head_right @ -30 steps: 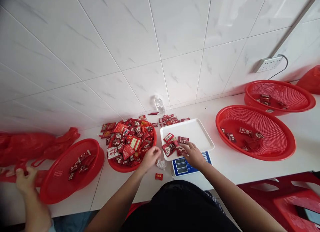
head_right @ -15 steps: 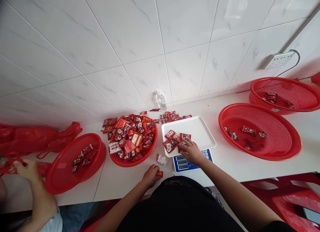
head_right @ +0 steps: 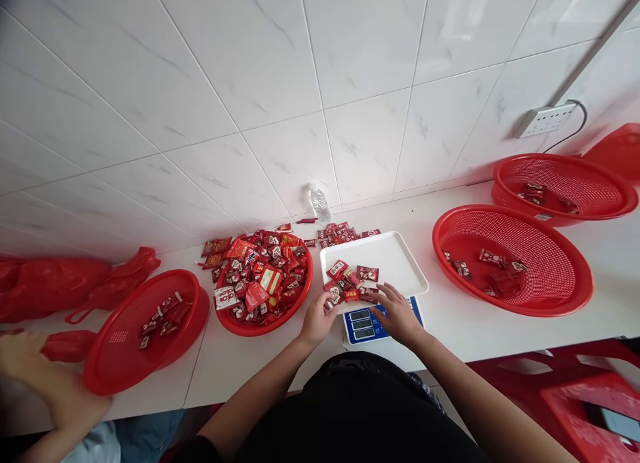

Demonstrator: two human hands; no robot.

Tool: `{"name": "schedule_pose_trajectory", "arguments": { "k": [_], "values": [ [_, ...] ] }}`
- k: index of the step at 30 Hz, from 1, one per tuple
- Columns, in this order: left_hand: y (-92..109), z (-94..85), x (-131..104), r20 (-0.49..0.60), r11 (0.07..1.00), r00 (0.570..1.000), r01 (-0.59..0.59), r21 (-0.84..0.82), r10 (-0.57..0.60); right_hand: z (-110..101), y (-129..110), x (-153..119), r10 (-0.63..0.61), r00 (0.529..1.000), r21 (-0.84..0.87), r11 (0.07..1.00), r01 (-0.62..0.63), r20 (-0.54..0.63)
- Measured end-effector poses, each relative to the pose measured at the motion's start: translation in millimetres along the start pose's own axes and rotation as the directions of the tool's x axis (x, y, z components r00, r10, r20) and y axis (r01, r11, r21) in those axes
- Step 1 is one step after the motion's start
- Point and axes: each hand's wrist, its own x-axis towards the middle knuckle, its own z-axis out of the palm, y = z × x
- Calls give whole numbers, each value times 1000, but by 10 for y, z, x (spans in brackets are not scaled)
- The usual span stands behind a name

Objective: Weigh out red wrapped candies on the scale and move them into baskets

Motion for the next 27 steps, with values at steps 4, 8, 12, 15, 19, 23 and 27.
{"name": "schedule_pose_trajectory", "arguments": {
  "k": [4, 8, 12, 15, 19, 23, 27],
  "values": [
    [-293, -90, -151, 100, 958, 986, 103, 267, -133, -29, -52, -33, 2, 1000, 26, 1000, -2, 0],
    [-557, -135, -300, 273, 907, 933, 108, 407, -233, 6, -59, -72, 15, 1000, 31, 999, -15, 4],
    [-738, -131, -359, 288, 916, 928, 112, 385, -235, 11, -86, -56, 9, 1000, 41, 999, -10, 22],
    [-869, -218, -389, 197, 902, 945, 164, 399, -259, -19, -109, -33, 17, 1000, 58, 998, -19, 26],
    [-1051, -413, -464, 118, 829, 940, 217, 515, -319, -35, -109, -22, 30, 999, 60, 998, -32, 28],
    [-1130, -489, -564, 98, 809, 949, 198, 553, -299, -10, -110, -19, 32, 999, 62, 998, -33, 18],
    [-1017, -391, -567, 126, 852, 968, 126, 508, -218, 2, -143, -9, 32, 999, 77, 996, -34, 24]
  ]
}}
